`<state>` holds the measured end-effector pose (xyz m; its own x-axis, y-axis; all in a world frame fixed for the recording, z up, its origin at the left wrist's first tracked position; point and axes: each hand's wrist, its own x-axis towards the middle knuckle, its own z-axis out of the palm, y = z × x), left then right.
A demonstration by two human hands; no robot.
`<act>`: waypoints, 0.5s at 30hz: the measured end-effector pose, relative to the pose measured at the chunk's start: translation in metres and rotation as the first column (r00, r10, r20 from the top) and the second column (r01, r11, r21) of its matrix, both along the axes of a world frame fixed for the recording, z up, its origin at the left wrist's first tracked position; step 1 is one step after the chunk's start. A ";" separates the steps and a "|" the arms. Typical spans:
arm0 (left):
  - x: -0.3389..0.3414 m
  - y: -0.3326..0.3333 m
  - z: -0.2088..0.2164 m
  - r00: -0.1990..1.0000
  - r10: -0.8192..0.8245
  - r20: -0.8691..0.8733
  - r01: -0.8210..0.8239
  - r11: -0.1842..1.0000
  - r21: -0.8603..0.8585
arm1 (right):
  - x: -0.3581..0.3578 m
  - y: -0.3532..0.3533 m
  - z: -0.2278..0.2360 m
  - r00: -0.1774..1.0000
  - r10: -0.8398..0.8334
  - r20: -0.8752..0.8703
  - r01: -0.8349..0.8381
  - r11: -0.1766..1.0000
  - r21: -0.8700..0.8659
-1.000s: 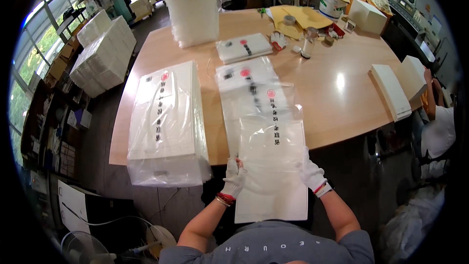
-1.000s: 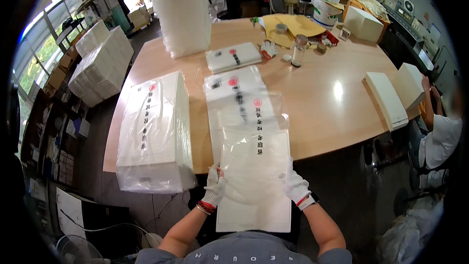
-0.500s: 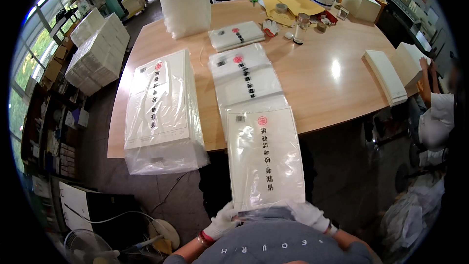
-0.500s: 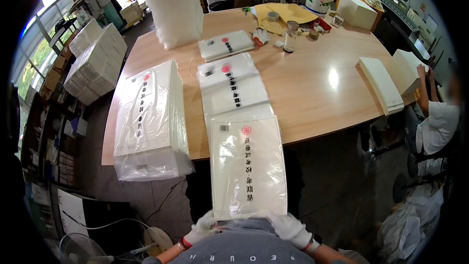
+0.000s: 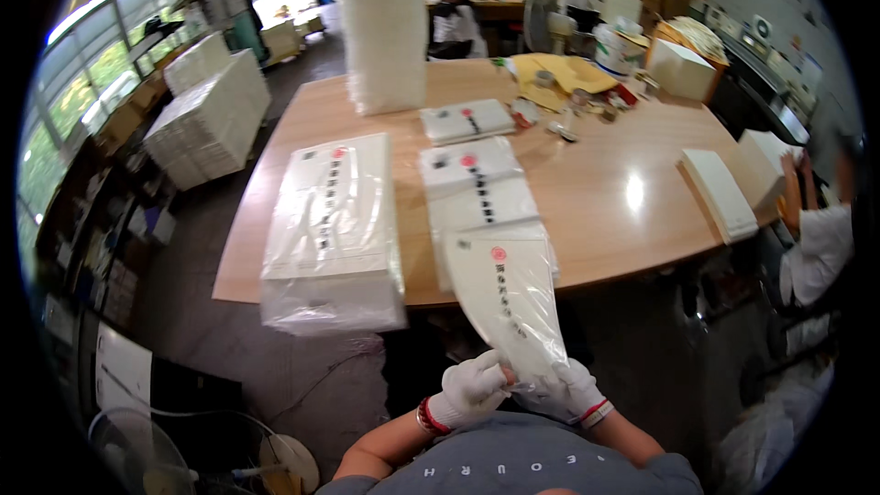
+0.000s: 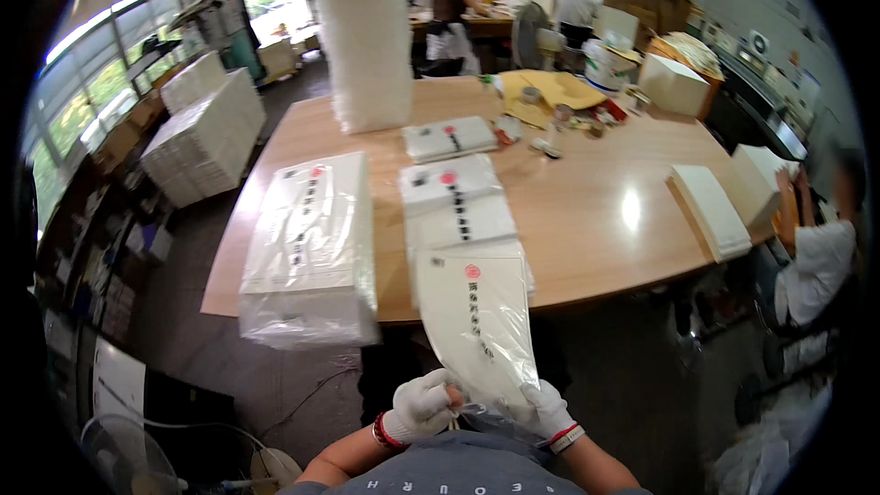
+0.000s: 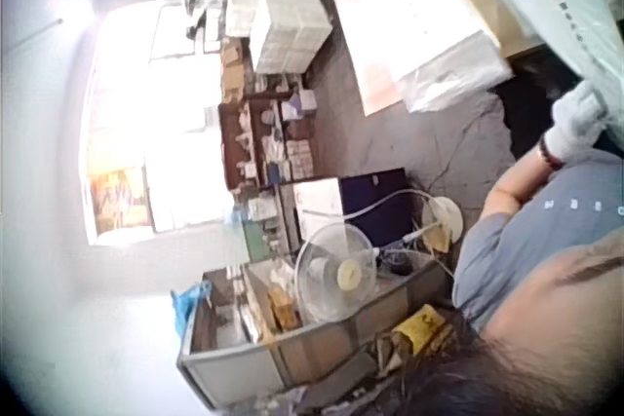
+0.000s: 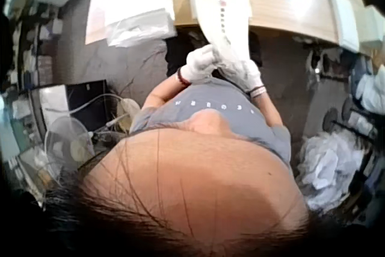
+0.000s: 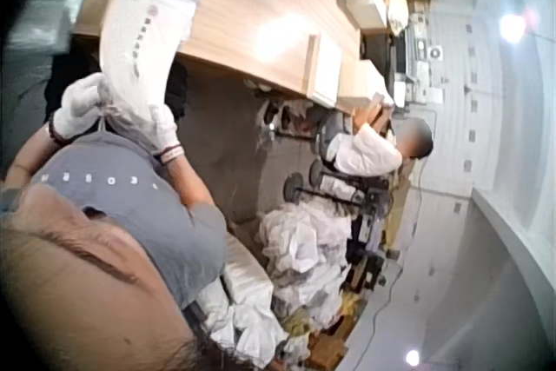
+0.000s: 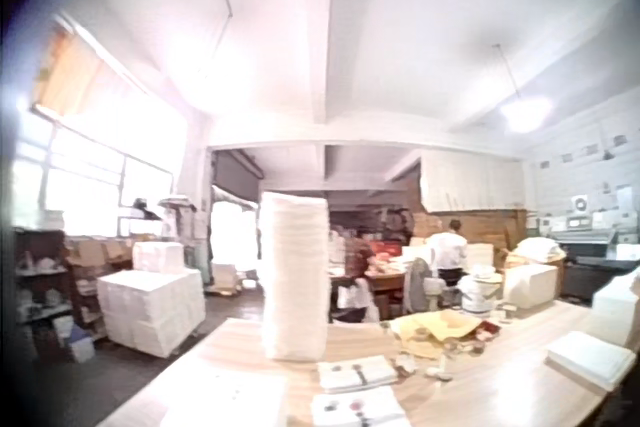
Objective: The person repeatedly picks up white paper sheets, places them into clear plastic sleeves, and stacks the sealed packages on the table. The person wears white gloves and works at a table with stacks of paper and plastic sleeves. Other people are visible in the background working at separate tables.
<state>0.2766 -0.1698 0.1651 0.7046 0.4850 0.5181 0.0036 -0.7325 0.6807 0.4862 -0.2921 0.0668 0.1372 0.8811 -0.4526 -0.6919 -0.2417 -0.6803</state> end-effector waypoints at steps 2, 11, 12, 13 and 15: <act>-0.025 0.002 0.011 0.991 0.081 0.105 -0.058 0.978 -0.203 | -0.007 0.036 -0.008 0.997 -0.045 0.064 0.036 0.989 0.146; -0.175 0.177 -0.045 0.319 0.772 0.549 -0.942 0.322 0.095 | -0.123 0.226 0.048 0.847 0.531 -0.012 -0.491 0.792 0.363; -0.211 0.195 -0.072 0.319 0.816 0.482 -0.850 0.472 -0.234 | -0.145 0.233 0.041 0.831 0.539 0.137 -0.555 0.786 0.274; -0.222 0.191 -0.075 0.432 0.770 0.469 -0.550 0.638 -0.540 | -0.158 0.236 0.040 0.850 0.509 0.135 -0.527 0.825 0.202; -0.249 0.181 -0.080 0.371 0.909 0.190 -0.456 0.357 -0.815 | -0.171 0.239 0.032 0.844 0.498 0.200 -0.528 0.838 0.138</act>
<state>0.0280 0.0111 0.0855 -0.3790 0.9252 0.0219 -0.2150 -0.1110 0.9703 0.3154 -0.0529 0.0989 -0.3043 0.9073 -0.2901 -0.3889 -0.3963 -0.8317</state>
